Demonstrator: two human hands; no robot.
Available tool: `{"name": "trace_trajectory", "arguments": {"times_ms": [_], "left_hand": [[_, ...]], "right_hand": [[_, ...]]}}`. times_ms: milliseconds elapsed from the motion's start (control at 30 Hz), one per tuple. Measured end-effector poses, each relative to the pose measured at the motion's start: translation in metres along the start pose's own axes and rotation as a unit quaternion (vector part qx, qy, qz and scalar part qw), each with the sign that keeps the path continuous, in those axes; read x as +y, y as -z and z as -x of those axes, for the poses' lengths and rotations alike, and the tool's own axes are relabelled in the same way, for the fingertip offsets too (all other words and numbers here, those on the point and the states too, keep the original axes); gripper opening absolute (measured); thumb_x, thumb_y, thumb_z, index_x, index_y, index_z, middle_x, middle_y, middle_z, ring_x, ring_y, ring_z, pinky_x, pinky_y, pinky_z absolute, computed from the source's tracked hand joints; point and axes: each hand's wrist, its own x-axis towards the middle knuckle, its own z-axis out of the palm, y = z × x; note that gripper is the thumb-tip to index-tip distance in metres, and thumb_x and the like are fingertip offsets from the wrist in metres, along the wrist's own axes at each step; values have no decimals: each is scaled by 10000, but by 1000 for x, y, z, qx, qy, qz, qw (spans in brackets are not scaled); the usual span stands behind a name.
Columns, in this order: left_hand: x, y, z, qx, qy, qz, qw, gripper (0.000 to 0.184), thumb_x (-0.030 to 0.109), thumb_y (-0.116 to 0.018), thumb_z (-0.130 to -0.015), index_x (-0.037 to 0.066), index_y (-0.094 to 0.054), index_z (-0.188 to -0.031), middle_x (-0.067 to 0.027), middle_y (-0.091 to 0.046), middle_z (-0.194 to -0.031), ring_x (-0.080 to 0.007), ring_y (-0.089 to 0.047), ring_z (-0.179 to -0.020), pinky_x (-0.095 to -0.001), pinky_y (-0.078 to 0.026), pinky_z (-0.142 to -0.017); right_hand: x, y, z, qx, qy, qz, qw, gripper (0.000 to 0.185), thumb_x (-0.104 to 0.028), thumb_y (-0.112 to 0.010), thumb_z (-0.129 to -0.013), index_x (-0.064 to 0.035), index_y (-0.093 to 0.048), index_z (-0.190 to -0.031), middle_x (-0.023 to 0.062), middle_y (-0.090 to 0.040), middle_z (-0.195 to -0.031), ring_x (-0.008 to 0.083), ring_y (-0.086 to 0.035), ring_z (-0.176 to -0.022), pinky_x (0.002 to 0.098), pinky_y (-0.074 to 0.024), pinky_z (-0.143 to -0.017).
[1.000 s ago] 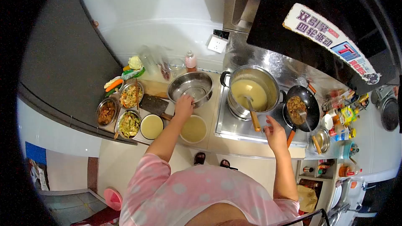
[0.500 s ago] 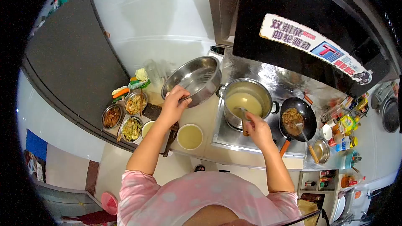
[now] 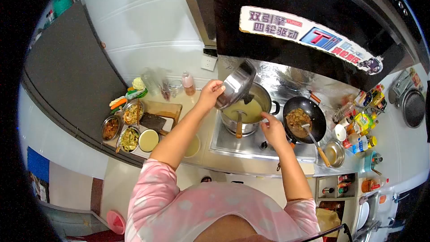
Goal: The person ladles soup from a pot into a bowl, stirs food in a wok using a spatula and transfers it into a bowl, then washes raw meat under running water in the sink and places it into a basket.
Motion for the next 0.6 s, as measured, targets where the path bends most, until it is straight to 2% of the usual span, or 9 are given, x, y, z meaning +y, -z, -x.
{"name": "trace_trajectory", "arguments": {"times_ms": [33,100,200,300,333,433,467,500,600], "left_hand": [[-2,-8,-4,12,35,50,998,159,93,-606,-844,20,-569,-981,11,-548,-848,-61,-499,-770,-201,-415,-704],[-7,-19,-14,18,49,84,995,215,121,-600,-858,33,-562,-1050,10,-578,-832,-63,-520,-726,-204,-429,-671],[-5,-33,-18,60,63,142,986,260,144,-559,-887,24,-541,-1117,4,-592,-835,-77,-546,-718,-219,-452,-648],[-10,-34,-20,35,67,198,977,319,156,-515,-911,20,-495,-1199,-27,-597,-912,-106,-569,-799,-245,-475,-683],[-10,-36,-18,51,82,222,970,343,157,-505,-915,20,-468,-1227,-36,-594,-939,-117,-570,-825,-254,-478,-705],[-17,-38,-14,77,123,270,952,408,160,-486,-924,25,-394,-1298,-63,-573,-1029,-143,-564,-910,-279,-473,-782],[-28,-31,-17,70,135,269,951,424,160,-485,-924,31,-375,-1313,-70,-559,-1068,-147,-555,-942,-284,-462,-815],[-40,-25,-21,63,146,269,950,442,160,-485,-924,36,-356,-1328,-77,-545,-1107,-152,-546,-973,-289,-451,-848],[-70,-6,-19,114,144,89,979,465,226,-524,-894,111,-386,-1323,-45,-550,-1112,-151,-496,-1047,-340,-370,-911]], "right_hand": [[5,0,-8,-36,-52,6,998,427,-116,-602,-788,-61,-502,-1199,233,-581,-1037,359,-592,-901,404,-476,-770],[22,-7,-27,-19,-1,-9,1000,598,-152,-611,-800,-77,-345,-1330,265,-481,-1205,390,-535,-1031,401,-454,-844],[39,-18,-64,6,34,-43,998,721,-185,-614,-813,-74,-199,-1392,283,-332,-1332,416,-453,-1139,396,-425,-903],[47,-29,-95,56,48,-51,996,696,-157,-612,-832,-104,-215,-1401,242,-325,-1353,377,-358,-1225,381,-415,-913],[47,-32,-101,74,42,-45,995,601,-158,-603,-839,-89,-307,-1357,244,-378,-1300,365,-435,-1155,391,-414,-905],[41,-26,-117,50,-21,-123,991,473,-174,-596,-841,-67,-424,-1269,235,-445,-1216,363,-503,-1055,400,-415,-884],[38,-23,-118,84,22,-70,994,390,-178,-606,-830,-52,-495,-1182,223,-506,-1102,364,-547,-943,405,-430,-838],[40,-24,-125,80,29,-50,995,399,-176,-611,-824,-52,-494,-1184,224,-518,-1080,368,-548,-940,404,-433,-831],[39,-28,-148,62,34,13,997,425,-178,-639,-791,-53,-496,-1171,220,-559,-1007,377,-556,-923,410,-444,-808]]}}
